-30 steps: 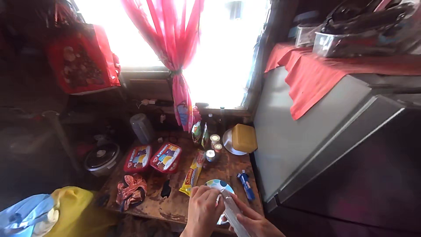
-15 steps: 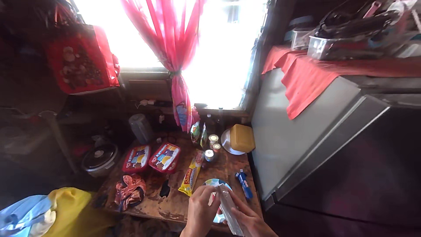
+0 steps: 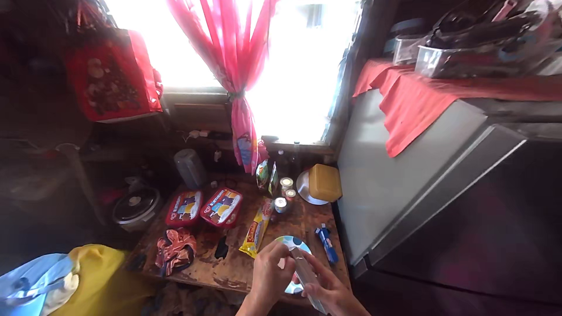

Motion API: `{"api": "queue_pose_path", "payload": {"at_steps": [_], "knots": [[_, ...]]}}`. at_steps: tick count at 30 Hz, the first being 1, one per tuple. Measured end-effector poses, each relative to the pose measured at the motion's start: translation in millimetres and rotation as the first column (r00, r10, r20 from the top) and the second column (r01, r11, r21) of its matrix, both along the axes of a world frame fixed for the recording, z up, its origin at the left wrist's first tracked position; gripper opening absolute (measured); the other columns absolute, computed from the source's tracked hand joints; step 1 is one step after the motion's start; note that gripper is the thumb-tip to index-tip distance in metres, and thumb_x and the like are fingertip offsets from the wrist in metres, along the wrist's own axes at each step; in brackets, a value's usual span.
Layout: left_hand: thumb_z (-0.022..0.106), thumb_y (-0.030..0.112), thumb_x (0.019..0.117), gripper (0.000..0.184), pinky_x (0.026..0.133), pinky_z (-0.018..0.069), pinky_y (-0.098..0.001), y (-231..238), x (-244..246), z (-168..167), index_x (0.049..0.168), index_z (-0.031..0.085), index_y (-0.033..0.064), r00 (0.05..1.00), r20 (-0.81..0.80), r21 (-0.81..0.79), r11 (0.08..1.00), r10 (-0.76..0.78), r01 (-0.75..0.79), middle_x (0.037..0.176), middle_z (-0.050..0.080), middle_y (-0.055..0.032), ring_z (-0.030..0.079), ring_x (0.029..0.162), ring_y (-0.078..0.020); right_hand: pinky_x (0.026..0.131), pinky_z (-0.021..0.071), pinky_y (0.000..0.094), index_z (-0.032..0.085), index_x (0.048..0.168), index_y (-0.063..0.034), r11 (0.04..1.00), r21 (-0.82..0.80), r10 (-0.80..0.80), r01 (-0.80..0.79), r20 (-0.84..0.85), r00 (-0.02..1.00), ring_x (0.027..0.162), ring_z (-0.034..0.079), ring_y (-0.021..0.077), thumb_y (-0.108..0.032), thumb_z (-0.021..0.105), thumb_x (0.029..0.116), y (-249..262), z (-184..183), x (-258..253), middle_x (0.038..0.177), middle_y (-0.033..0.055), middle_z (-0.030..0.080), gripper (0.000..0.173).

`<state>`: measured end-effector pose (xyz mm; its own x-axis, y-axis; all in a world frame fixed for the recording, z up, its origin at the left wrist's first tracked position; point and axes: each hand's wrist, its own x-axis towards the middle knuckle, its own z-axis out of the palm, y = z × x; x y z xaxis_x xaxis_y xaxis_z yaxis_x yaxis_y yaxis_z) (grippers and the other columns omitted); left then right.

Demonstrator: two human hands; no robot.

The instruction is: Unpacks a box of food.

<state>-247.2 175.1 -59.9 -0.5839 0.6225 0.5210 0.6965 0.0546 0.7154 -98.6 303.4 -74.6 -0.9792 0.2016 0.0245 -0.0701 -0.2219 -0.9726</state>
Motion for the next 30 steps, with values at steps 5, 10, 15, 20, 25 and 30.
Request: {"api": "queue_pose_path", "payload": {"at_steps": [5, 10, 15, 20, 25, 30], "knots": [[0.067, 0.013, 0.084, 0.01, 0.072, 0.0594, -0.0322, -2.5, -3.2, 1.9, 0.084, 0.072, 0.0044, 0.998, 0.043, -0.007, 0.999, -0.038, 0.039, 0.081, 0.072, -0.0054, 0.071, 0.078, -0.0142, 0.089, 0.0593, 0.0348, 0.032, 0.156, -0.0058, 0.997, -0.061, -0.046, 0.049, 0.063, 0.997, 0.106, 0.068, 0.0128, -0.021, 0.067, 0.0952, -7.4, 8.5, 1.9, 0.132, 0.0012, 0.064, 0.071], [0.069, 0.011, 0.0875, 0.013, 0.079, 0.0606, -0.0269, 0.0, 5.5, -6.0, 0.095, 0.076, 0.0029, 0.996, 0.081, 0.055, 0.998, -0.028, 0.024, 0.09, 0.075, -0.0063, 0.073, 0.083, -0.0114, 0.097, 0.0568, 0.0367, 0.024, 0.158, -0.0052, 0.99, -0.109, -0.084, 0.092, 0.07, 0.994, 0.114, 0.066, 0.0141, -0.016, 0.065, 0.0952, -10.9, 5.3, 3.0, 0.134, 0.003, 0.062, 0.075], [0.067, 0.014, 0.0857, 0.013, 0.077, 0.0598, -0.0327, -0.6, 2.2, -7.2, 0.088, 0.074, 0.0037, 0.998, 0.038, -0.015, 0.999, -0.052, 0.052, 0.085, 0.074, -0.0062, 0.072, 0.083, -0.0155, 0.093, 0.0584, 0.0395, 0.027, 0.156, -0.0094, 0.977, -0.199, -0.041, 0.069, 0.141, 0.989, 0.111, 0.067, 0.0188, -0.014, 0.062, 0.0922, -9.2, 2.6, 4.0, 0.132, 0.0064, 0.062, 0.073], [0.063, 0.012, 0.0883, 0.014, 0.072, 0.0562, -0.022, -5.4, -9.9, 4.0, 0.088, 0.071, 0.0005, 0.9, 0.362, 0.009, 0.966, -0.245, 0.26, 0.081, 0.07, -0.002, 0.066, 0.075, -0.004, 0.086, 0.0599, 0.0375, 0.025, 0.157, -0.0122, 0.969, -0.245, 0.006, 0.03, 0.147, 0.989, 0.106, 0.069, 0.0184, -0.016, 0.055, 0.0922, -9.2, 7.6, 5.7, 0.135, 0.0042, 0.061, 0.072], [0.068, 0.011, 0.0893, 0.013, 0.078, 0.058, -0.0236, -10.5, -10.2, 10.7, 0.096, 0.073, 0.0006, 0.909, 0.333, -0.021, 0.962, -0.249, 0.271, 0.088, 0.072, -0.0041, 0.069, 0.082, -0.0068, 0.084, 0.0611, 0.0381, 0.025, 0.156, -0.0119, 0.952, -0.301, 0.008, 0.049, 0.185, 0.983, 0.102, 0.07, 0.0192, -0.015, 0.048, 0.0945, -10.7, 11.8, 7.3, 0.128, 0.0053, 0.065, 0.066], [0.069, 0.011, 0.0902, 0.014, 0.084, 0.0606, -0.0307, -4.9, 5.8, -3.5, 0.098, 0.079, 0.0056, 0.996, -0.073, 0.004, 0.999, -0.046, 0.046, 0.093, 0.076, -0.007, 0.074, 0.089, -0.0168, 0.088, 0.0605, 0.0405, 0.016, 0.159, -0.0117, 0.952, -0.305, 0.01, 0.023, 0.107, 0.994, 0.107, 0.069, 0.0199, -0.017, 0.054, 0.0979, -9.0, 10.0, 7.5, 0.132, 0.0048, 0.062, 0.072]]}}
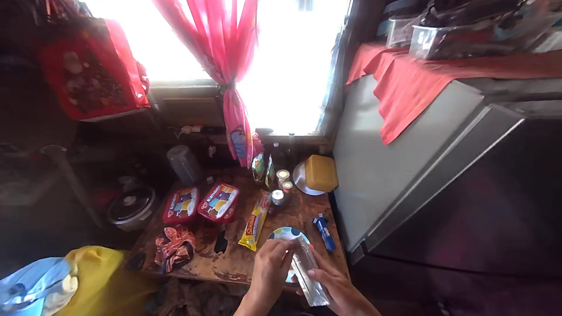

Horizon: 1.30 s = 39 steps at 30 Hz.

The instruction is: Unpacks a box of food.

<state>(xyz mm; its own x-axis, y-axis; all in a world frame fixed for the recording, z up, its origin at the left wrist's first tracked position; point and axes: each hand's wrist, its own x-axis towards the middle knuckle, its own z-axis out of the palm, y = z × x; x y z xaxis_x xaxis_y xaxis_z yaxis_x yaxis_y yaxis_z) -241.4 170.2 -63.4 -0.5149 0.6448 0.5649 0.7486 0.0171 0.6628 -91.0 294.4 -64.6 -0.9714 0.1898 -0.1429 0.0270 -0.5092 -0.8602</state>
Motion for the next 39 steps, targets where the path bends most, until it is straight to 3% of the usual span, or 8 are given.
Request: {"api": "queue_pose_path", "payload": {"at_steps": [8, 12, 15, 24, 28, 33, 36, 39], "knots": [[0.066, 0.015, 0.0825, 0.011, 0.069, 0.059, -0.0339, 1.9, -5.8, 1.0, 0.081, 0.072, 0.0059, 0.998, -0.068, -0.028, 0.999, 0.014, -0.016, 0.076, 0.071, -0.0046, 0.07, 0.074, -0.0165, 0.082, 0.0603, 0.0326, 0.022, 0.157, -0.0101, 0.987, 0.146, 0.05, -0.06, 0.069, 0.996, 0.1, 0.069, 0.0121, -0.021, 0.052, 0.098, 1.9, 10.2, 2.6, 0.128, -0.001, 0.064, 0.067], [0.07, 0.015, 0.0836, 0.015, 0.07, 0.06, -0.0329, -0.9, -9.1, 4.2, 0.093, 0.071, 0.0029, 0.999, -0.029, 0.0, 1.0, -0.026, 0.026, 0.086, 0.072, -0.0083, 0.071, 0.076, -0.0171, 0.083, 0.0597, 0.0331, 0.018, 0.158, -0.0105, 0.991, 0.116, 0.06, -0.07, 0.089, 0.994, 0.102, 0.068, 0.0124, -0.018, 0.049, 0.0993, 2.4, 11.3, 2.3, 0.128, -0.0001, 0.062, 0.067], [0.073, 0.023, 0.087, 0.016, 0.078, 0.0591, -0.036, -1.0, -5.6, 5.0, 0.091, 0.075, 0.0079, 0.994, -0.097, 0.007, 0.999, -0.041, 0.042, 0.089, 0.075, -0.0047, 0.072, 0.084, -0.0167, 0.086, 0.0585, 0.033, 0.014, 0.16, -0.0115, 0.985, 0.156, 0.063, -0.078, 0.099, 0.993, 0.104, 0.066, 0.0115, -0.015, 0.049, 0.1011, 2.4, 11.7, 1.6, 0.131, 0.0004, 0.06, 0.069], [0.069, 0.013, 0.089, 0.011, 0.081, 0.0593, -0.0333, 2.6, -8.3, 8.7, 0.091, 0.078, 0.0067, 0.992, -0.111, -0.005, 0.999, -0.053, 0.052, 0.089, 0.077, -0.0039, 0.074, 0.084, -0.0149, 0.094, 0.056, 0.029, 0.008, 0.162, -0.0077, 0.919, 0.376, 0.073, -0.114, 0.121, 0.99, 0.114, 0.063, 0.006, -0.019, 0.056, 0.1019, 3.9, 21.0, -1.7, 0.146, 0.0052, 0.051, 0.077], [0.068, 0.016, 0.0867, 0.011, 0.077, 0.0593, -0.0317, 6.1, -2.9, 6.7, 0.086, 0.077, 0.0098, 0.98, -0.185, 0.031, 0.997, 0.074, -0.069, 0.084, 0.076, -0.0013, 0.073, 0.08, -0.0128, 0.098, 0.0548, 0.0326, 0.012, 0.164, -0.0085, 0.864, 0.497, 0.022, -0.083, 0.128, 0.992, 0.123, 0.06, 0.0129, -0.029, 0.062, 0.0984, -1.5, 22.0, -7.2, 0.157, 0.0178, 0.038, 0.084], [0.065, 0.022, 0.0823, 0.013, 0.069, 0.0564, -0.0359, 7.0, -7.6, 4.3, 0.076, 0.069, 0.0109, 0.956, -0.262, -0.006, 0.99, 0.133, -0.14, 0.073, 0.069, -0.0014, 0.069, 0.073, -0.0168, 0.091, 0.0576, 0.0314, 0.022, 0.162, -0.009, 0.869, 0.491, -0.021, -0.052, 0.142, 0.99, 0.116, 0.063, 0.011, -0.022, 0.059, 0.0991, -7.5, 25.0, -13.0, 0.15, 0.0141, 0.049, 0.075], [0.065, 0.018, 0.0815, 0.014, 0.068, 0.0561, -0.0389, -0.2, -17.2, 16.5, 0.076, 0.069, 0.0061, 0.991, -0.127, -0.075, 0.996, 0.044, -0.053, 0.072, 0.067, -0.0051, 0.068, 0.072, -0.0208, 0.085, 0.0567, 0.0286, 0.027, 0.161, -0.0109, 0.901, 0.423, -0.001, -0.098, 0.228, 0.974, 0.108, 0.064, 0.0079, -0.016, 0.054, 0.1005, -2.9, 27.0, -10.8, 0.146, 0.0092, 0.054, 0.067], [0.065, 0.013, 0.0867, 0.014, 0.072, 0.0584, -0.0285, -10.8, -31.1, 28.9, 0.089, 0.072, 0.001, 0.984, 0.176, -0.031, 0.999, -0.019, 0.024, 0.083, 0.07, -0.0063, 0.069, 0.079, -0.0119, 0.075, 0.0592, 0.0305, 0.028, 0.158, -0.0127, 0.986, 0.151, 0.018, -0.066, 0.3, 0.954, 0.092, 0.069, 0.0128, -0.016, 0.044, 0.1011, 5.1, 23.3, -7.5, 0.122, 0.0051, 0.065, 0.059]]}}
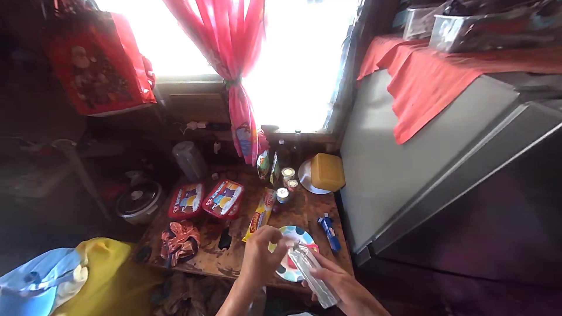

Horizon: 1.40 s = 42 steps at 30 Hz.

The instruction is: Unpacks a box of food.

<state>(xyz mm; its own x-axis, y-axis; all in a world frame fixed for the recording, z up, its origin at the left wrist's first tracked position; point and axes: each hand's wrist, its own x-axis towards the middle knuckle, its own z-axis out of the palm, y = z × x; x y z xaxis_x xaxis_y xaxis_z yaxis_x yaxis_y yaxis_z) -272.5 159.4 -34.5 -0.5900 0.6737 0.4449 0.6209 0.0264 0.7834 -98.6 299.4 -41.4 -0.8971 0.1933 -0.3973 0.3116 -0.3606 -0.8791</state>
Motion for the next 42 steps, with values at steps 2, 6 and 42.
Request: {"api": "queue_pose_path", "payload": {"at_steps": [2, 6, 42], "knots": [[0.067, 0.016, 0.0903, 0.017, 0.074, 0.0584, -0.0207, -3.3, -5.9, -0.2, 0.097, 0.073, 0.0012, 0.992, 0.123, 0.048, 0.999, -0.012, 0.006, 0.09, 0.071, -0.0044, 0.069, 0.082, -0.0053, 0.072, 0.0616, 0.0338, 0.027, 0.156, -0.0147, 0.984, -0.171, -0.051, 0.049, -0.011, 0.999, 0.089, 0.072, 0.0183, -0.018, 0.04, 0.1021, 3.1, -2.7, 2.3, 0.114, 0.0074, 0.068, 0.055], [0.072, 0.017, 0.0912, 0.018, 0.078, 0.06, -0.0263, -0.4, 5.5, -12.9, 0.098, 0.074, 0.0009, 0.996, 0.075, 0.032, 0.999, -0.04, 0.038, 0.092, 0.073, -0.0082, 0.071, 0.085, -0.0117, 0.074, 0.0633, 0.0387, 0.026, 0.155, -0.0181, 0.943, -0.327, -0.079, 0.056, -0.056, 0.995, 0.093, 0.073, 0.0244, -0.027, 0.041, 0.1015, 5.7, -5.2, 2.2, 0.117, 0.0109, 0.069, 0.056], [0.07, 0.014, 0.0895, 0.035, 0.079, 0.0612, -0.0319, -10.4, 29.7, -8.4, 0.119, 0.072, -0.003, 0.973, 0.231, -0.018, 0.999, -0.023, 0.028, 0.105, 0.076, -0.012, 0.074, 0.087, -0.0149, 0.078, 0.0628, 0.0431, 0.044, 0.147, -0.0192, 0.881, -0.472, -0.11, -0.041, -0.288, 0.951, 0.101, 0.072, 0.0304, -0.043, 0.071, 0.0905, 22.1, -2.8, 16.3, 0.128, 0.0155, 0.067, 0.067]]}}
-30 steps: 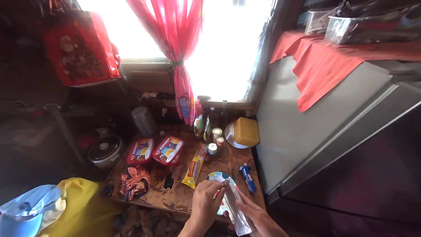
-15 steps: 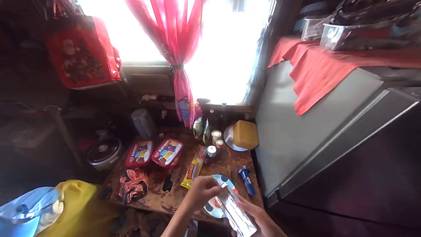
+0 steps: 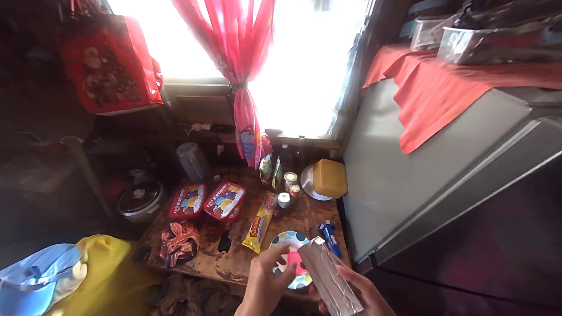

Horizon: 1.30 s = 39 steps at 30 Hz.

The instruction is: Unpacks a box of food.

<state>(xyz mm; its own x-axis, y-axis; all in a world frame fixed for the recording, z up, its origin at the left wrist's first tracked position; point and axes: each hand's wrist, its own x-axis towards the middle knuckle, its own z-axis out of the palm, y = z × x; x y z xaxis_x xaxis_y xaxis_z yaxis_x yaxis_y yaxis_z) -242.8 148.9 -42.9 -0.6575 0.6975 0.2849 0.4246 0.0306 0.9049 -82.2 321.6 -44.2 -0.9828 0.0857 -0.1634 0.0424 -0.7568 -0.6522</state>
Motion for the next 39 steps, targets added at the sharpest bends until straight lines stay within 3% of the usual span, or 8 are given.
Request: {"api": "queue_pose_path", "payload": {"at_steps": [6, 14, 19, 23, 25, 29, 34, 39], "knots": [[0.07, 0.014, 0.0877, 0.024, 0.079, 0.0626, -0.0357, 13.8, 2.3, -4.2, 0.108, 0.077, 0.0027, 0.974, -0.225, 0.002, 1.0, -0.017, 0.018, 0.097, 0.078, -0.0066, 0.075, 0.086, -0.0154, 0.091, 0.0594, 0.0395, 0.026, 0.156, -0.0145, 0.937, 0.35, -0.001, 0.005, -0.012, 1.0, 0.107, 0.07, 0.0174, -0.029, 0.055, 0.1008, -14.3, 9.9, 1.8, 0.127, 0.0001, 0.068, 0.064], [0.066, 0.014, 0.0877, 0.018, 0.072, 0.0619, -0.0424, 22.0, 2.2, -5.6, 0.101, 0.077, 0.007, 0.959, -0.282, -0.081, 0.997, -0.006, -0.018, 0.087, 0.077, -0.0042, 0.075, 0.079, -0.0173, 0.093, 0.0568, 0.0343, 0.016, 0.159, -0.0103, 0.874, 0.487, 0.039, 0.003, -0.075, 0.996, 0.109, 0.065, 0.0097, -0.025, 0.05, 0.1052, -17.4, 4.6, 1.7, 0.134, -0.005, 0.061, 0.065], [0.063, 0.007, 0.0871, 0.02, 0.07, 0.0613, -0.0455, 25.2, 5.1, -5.9, 0.101, 0.078, 0.0039, 0.953, -0.302, -0.091, 0.994, 0.031, -0.061, 0.087, 0.077, -0.0084, 0.075, 0.078, -0.0218, 0.092, 0.0581, 0.0345, 0.015, 0.158, -0.0075, 0.884, 0.465, -0.026, 0.044, -0.045, 0.999, 0.108, 0.067, 0.0099, -0.018, 0.047, 0.1048, -23.7, 6.3, 1.3, 0.131, -0.0048, 0.063, 0.062], [0.061, 0.008, 0.0918, 0.034, 0.077, 0.0625, -0.0363, 18.5, 2.4, -0.4, 0.123, 0.069, -0.0026, 0.998, 0.021, -0.063, 0.996, -0.065, 0.067, 0.102, 0.077, -0.0116, 0.076, 0.087, -0.0176, 0.091, 0.0594, 0.0366, 0.019, 0.157, -0.0075, 0.904, 0.414, -0.098, 0.106, -0.04, 0.994, 0.105, 0.069, 0.0137, -0.017, 0.046, 0.1031, -25.4, 6.8, 2.0, 0.128, -0.0018, 0.065, 0.061], [0.067, 0.016, 0.092, 0.031, 0.075, 0.0625, -0.0337, 17.1, 3.0, 0.0, 0.117, 0.069, -0.0014, 0.998, 0.059, -0.071, 0.997, -0.034, 0.038, 0.101, 0.076, -0.0101, 0.075, 0.086, -0.0162, 0.091, 0.0591, 0.038, 0.02, 0.156, -0.0081, 0.904, 0.412, -0.103, 0.112, -0.045, 0.994, 0.106, 0.068, 0.015, -0.017, 0.047, 0.1021, -24.2, 5.8, 2.1, 0.129, -0.001, 0.064, 0.061], [0.068, 0.017, 0.091, 0.017, 0.076, 0.0616, -0.0378, 19.9, 6.2, -8.9, 0.095, 0.078, 0.0039, 0.966, -0.242, -0.049, 0.993, 0.096, -0.111, 0.087, 0.077, -0.0057, 0.074, 0.081, -0.0166, 0.096, 0.0573, 0.0412, 0.016, 0.159, -0.0087, 0.891, 0.445, -0.066, 0.096, -0.081, 0.995, 0.114, 0.066, 0.0172, -0.017, 0.049, 0.1028, -23.7, 2.5, 0.2, 0.137, 0.0003, 0.06, 0.066], [0.065, 0.018, 0.0856, 0.014, 0.061, 0.0591, -0.0382, 32.2, 8.2, -19.6, 0.08, 0.074, 0.0079, 0.808, -0.539, 0.034, 0.964, 0.238, -0.262, 0.073, 0.073, -0.0031, 0.072, 0.068, -0.018, 0.1, 0.0563, 0.042, -0.004, 0.161, -0.0132, 0.857, 0.496, -0.076, 0.139, -0.144, 0.987, 0.122, 0.062, 0.0158, -0.01, 0.057, 0.0962, -29.9, -6.8, -10.2, 0.148, 0.0014, 0.05, 0.089], [0.066, 0.019, 0.0838, 0.014, 0.063, 0.0587, -0.0342, 28.4, 7.0, -20.3, 0.078, 0.07, 0.0074, 0.821, -0.499, 0.102, 0.96, 0.276, -0.261, 0.072, 0.07, -0.0038, 0.07, 0.068, -0.0163, 0.087, 0.06, 0.0475, 0.018, 0.158, -0.0234, 0.965, 0.169, -0.214, 0.199, 0.074, 0.974, 0.112, 0.067, 0.0216, -0.01, 0.052, 0.0819, -33.3, 1.6, -16.6, 0.135, 0.004, 0.061, 0.085]]}}
